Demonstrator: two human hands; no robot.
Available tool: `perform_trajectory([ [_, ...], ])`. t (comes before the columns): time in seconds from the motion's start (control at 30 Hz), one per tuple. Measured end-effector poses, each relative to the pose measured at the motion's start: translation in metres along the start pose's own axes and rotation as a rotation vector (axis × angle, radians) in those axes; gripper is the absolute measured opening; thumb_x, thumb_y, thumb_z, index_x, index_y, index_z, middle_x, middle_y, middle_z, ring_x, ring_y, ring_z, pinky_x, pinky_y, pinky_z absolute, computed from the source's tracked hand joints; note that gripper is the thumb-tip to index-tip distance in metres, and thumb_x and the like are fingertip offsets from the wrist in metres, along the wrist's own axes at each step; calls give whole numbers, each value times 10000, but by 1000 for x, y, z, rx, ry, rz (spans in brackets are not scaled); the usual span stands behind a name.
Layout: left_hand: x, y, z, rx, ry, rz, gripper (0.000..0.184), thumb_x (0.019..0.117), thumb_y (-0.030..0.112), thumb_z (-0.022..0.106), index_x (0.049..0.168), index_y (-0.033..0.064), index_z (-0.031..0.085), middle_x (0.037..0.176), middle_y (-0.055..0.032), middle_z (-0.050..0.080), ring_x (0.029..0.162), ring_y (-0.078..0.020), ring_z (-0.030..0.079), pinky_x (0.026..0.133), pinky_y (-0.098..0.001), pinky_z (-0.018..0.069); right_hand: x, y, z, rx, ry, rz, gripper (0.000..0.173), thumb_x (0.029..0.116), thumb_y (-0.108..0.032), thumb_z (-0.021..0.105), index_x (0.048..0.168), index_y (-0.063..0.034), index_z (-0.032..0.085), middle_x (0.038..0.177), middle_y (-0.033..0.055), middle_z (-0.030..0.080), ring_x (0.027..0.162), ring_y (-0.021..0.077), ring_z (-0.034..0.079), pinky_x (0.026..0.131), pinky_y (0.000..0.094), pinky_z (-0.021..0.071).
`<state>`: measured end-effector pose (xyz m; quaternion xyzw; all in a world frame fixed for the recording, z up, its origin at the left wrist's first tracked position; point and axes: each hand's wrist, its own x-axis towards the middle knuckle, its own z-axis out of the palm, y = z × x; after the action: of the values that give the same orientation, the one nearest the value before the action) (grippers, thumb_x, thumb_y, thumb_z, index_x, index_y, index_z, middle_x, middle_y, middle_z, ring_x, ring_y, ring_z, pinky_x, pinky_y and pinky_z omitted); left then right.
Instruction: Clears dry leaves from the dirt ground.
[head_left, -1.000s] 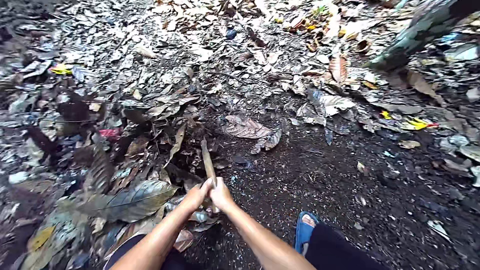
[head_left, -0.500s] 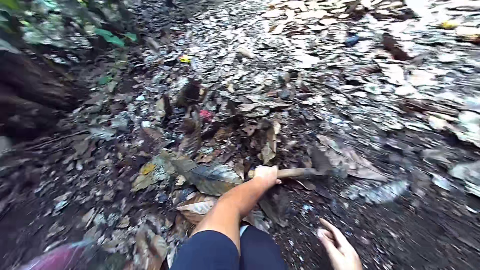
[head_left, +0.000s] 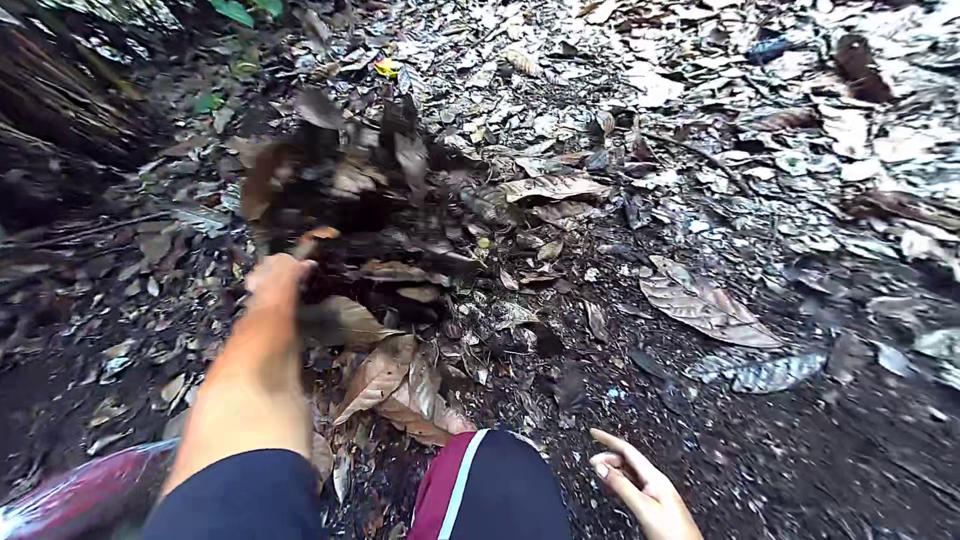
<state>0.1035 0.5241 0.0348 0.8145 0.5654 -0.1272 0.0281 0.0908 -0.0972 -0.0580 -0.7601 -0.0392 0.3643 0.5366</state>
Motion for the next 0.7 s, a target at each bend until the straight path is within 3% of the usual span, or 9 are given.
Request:
perform_trajectory([
  [0.13, 17, -45, -48, -178, 22, -83, 671, 1001, 468, 610, 1188, -177, 604, 1266, -438, 567, 1229, -593, 540, 993, -776, 398, -3, -11, 16, 51, -16, -72, 470, 974, -169, 582, 1423, -34, 565, 1054, 47, 728, 881, 87, 695, 812, 280, 586],
  [0.23, -36, -21, -48, -254, -26, 26, 568, 972, 357, 668, 1236, -135, 566, 1180, -425, 582, 1110, -592, 574, 911, -782, 415, -3, -47, 29, 40, -23, -275, 435, 997, -204, 564, 1399, -42, 595, 1039, 7, 735, 876, 57, 692, 794, 240, 587],
  [0.3, -87, 14, -18, -283, -85, 189, 503, 937, 232, 709, 1282, -96, 547, 1121, -413, 602, 1034, -597, 599, 850, -789, 440, -7, -76, 37, 33, -18, -428, 414, 1025, -208, 554, 1395, -27, 597, 1042, 1, 729, 888, 42, 684, 800, 220, 585],
  [0.37, -134, 49, 36, -214, -174, 402, 498, 884, 179, 738, 1292, -29, 543, 1054, -342, 649, 966, -541, 650, 798, -749, 502, -14, -101, 47, 23, -27, -564, 397, 1051, -218, 551, 1385, -8, 598, 1039, 21, 723, 895, 60, 683, 804, 236, 593],
  [0.5, -230, 112, 152, 123, -442, 953, 421, 964, 181, 626, 1366, 93, 537, 1199, -223, 679, 1055, -467, 678, 836, -680, 537, -30, -124, 73, -63, -102, -723, 364, 1064, -219, 533, 1363, -32, 619, 990, 53, 720, 886, 86, 681, 832, 247, 585],
  [0.57, -259, 123, 205, 191, -516, 1188, 431, 954, 105, 604, 1380, 111, 542, 1215, -236, 665, 1080, -486, 658, 849, -678, 523, -35, -125, 84, -108, -142, -743, 346, 1056, -185, 530, 1358, -46, 630, 951, 50, 714, 879, 109, 670, 844, 263, 572],
  [0.63, -256, 102, 237, 250, -561, 1213, 434, 949, 82, 605, 1379, 121, 558, 1193, -235, 679, 1107, -479, 653, 887, -677, 511, -37, -123, 90, -140, -155, -746, 338, 1050, -168, 532, 1350, -55, 639, 937, 47, 708, 878, 119, 662, 845, 264, 565],
  [0.7, -217, 54, 245, 264, -539, 1023, 460, 935, 134, 655, 1386, 122, 569, 1180, -256, 687, 1102, -498, 652, 885, -701, 510, -34, -121, 90, -151, -142, -748, 338, 1051, -172, 528, 1346, -52, 640, 931, 44, 712, 875, 114, 658, 839, 256, 555],
])
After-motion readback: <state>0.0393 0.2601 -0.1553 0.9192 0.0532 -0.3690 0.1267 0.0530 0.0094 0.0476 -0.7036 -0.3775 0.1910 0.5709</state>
